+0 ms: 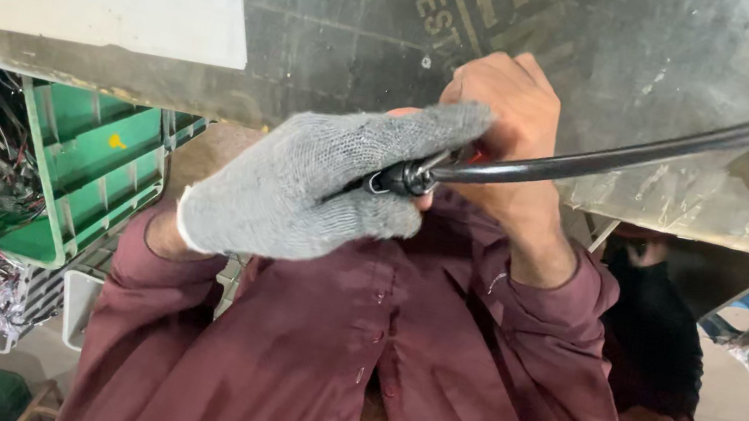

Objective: The person repeatedly picks up black wire harnesses, positions the ends in red-handled pliers, and crimps the connectors. The person then places the finished harnesses on the table and repeats the process with new harnesses.

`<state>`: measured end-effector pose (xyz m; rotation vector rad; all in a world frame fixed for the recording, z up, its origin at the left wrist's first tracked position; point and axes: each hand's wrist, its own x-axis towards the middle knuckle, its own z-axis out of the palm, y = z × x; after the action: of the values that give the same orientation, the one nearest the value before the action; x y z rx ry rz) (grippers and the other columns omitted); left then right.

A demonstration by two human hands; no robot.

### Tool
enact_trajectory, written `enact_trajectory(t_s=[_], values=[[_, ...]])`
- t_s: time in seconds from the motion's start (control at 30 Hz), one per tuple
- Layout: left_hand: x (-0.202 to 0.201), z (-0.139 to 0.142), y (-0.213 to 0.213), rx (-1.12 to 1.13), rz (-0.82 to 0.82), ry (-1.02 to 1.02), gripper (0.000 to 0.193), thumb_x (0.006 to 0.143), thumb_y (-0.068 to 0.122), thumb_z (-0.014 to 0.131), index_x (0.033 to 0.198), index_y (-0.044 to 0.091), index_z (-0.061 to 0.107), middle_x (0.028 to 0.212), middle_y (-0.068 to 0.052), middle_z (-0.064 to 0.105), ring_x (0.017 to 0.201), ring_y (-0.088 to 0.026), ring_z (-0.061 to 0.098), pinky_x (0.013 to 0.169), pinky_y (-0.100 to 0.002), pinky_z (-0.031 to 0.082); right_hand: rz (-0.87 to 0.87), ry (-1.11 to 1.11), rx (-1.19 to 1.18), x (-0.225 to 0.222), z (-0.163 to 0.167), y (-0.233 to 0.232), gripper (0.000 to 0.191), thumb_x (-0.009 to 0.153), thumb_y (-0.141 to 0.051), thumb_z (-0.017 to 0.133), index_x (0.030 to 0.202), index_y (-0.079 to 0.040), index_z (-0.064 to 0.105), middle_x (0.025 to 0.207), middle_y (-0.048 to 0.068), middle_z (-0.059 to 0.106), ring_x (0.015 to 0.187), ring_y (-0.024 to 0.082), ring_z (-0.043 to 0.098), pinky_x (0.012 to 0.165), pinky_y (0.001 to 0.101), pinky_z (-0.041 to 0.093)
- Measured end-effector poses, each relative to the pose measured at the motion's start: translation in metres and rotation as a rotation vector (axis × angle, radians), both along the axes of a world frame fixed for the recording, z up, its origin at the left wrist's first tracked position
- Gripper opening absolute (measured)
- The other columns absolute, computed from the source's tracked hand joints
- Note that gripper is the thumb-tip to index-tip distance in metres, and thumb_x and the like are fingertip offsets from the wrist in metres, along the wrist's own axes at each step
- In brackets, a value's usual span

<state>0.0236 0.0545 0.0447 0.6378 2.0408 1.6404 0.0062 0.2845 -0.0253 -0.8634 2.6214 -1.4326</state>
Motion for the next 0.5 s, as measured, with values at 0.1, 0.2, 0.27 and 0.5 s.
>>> enact_trajectory(t_s=[0.1, 0.2, 0.27, 0.5], values=[[0.003, -0.001, 0.01, -0.365, 0.189, 0.266, 0.065, 0.095, 0.018, 0.078, 0.15, 0.006, 0.046, 0.114, -0.015, 0.068, 0.098, -0.033, 0.069, 0.082, -0.041, 0.055, -0.121, 0.003, 0.141, 0.012, -0.001, -0.005, 0.037, 0.071, -0.019, 0.079, 0.094, -0.002, 0.056, 0.093, 0.015, 0.059, 0.088, 0.036, 0.057, 0.08, 0.043, 0.043], [0.002, -0.006, 0.02, -0.476, 0.287, 0.361, 0.06, 0.099, 0.019, 0.076, 0.151, 0.004, 0.05, 0.114, -0.013, 0.067, 0.098, -0.035, 0.067, 0.08, -0.044, 0.053, -0.305, 0.04, 0.448, 0.013, -0.008, -0.01, 0.034, 0.081, -0.021, 0.084, 0.1, -0.006, 0.06, 0.096, 0.011, 0.06, 0.095, 0.033, 0.059, 0.086, 0.0435, 0.043], [-0.001, -0.009, 0.012, -0.475, 0.353, 0.459, 0.048, 0.105, 0.021, 0.075, 0.146, 0.007, 0.053, 0.117, -0.012, 0.065, 0.101, -0.032, 0.066, 0.084, -0.041, 0.055, -0.297, 0.207, 0.515, 0.004, -0.006, -0.007, 0.036, 0.08, -0.022, 0.086, 0.099, -0.006, 0.06, 0.099, 0.014, 0.059, 0.097, 0.036, 0.057, 0.087, 0.0465, 0.042], [-0.001, -0.037, -0.131, -0.665, 0.877, 0.496, 0.028, 0.11, 0.013, 0.046, 0.127, -0.005, 0.058, 0.091, -0.012, 0.057, 0.083, -0.016, 0.063, 0.072, -0.033, 0.052, -0.218, 0.531, 0.551, -0.046, 0.031, 0.015, 0.042, 0.097, -0.046, 0.075, 0.114, -0.008, 0.069, 0.103, 0.013, 0.065, 0.089, 0.03, 0.059, 0.078, 0.0435, 0.042]])
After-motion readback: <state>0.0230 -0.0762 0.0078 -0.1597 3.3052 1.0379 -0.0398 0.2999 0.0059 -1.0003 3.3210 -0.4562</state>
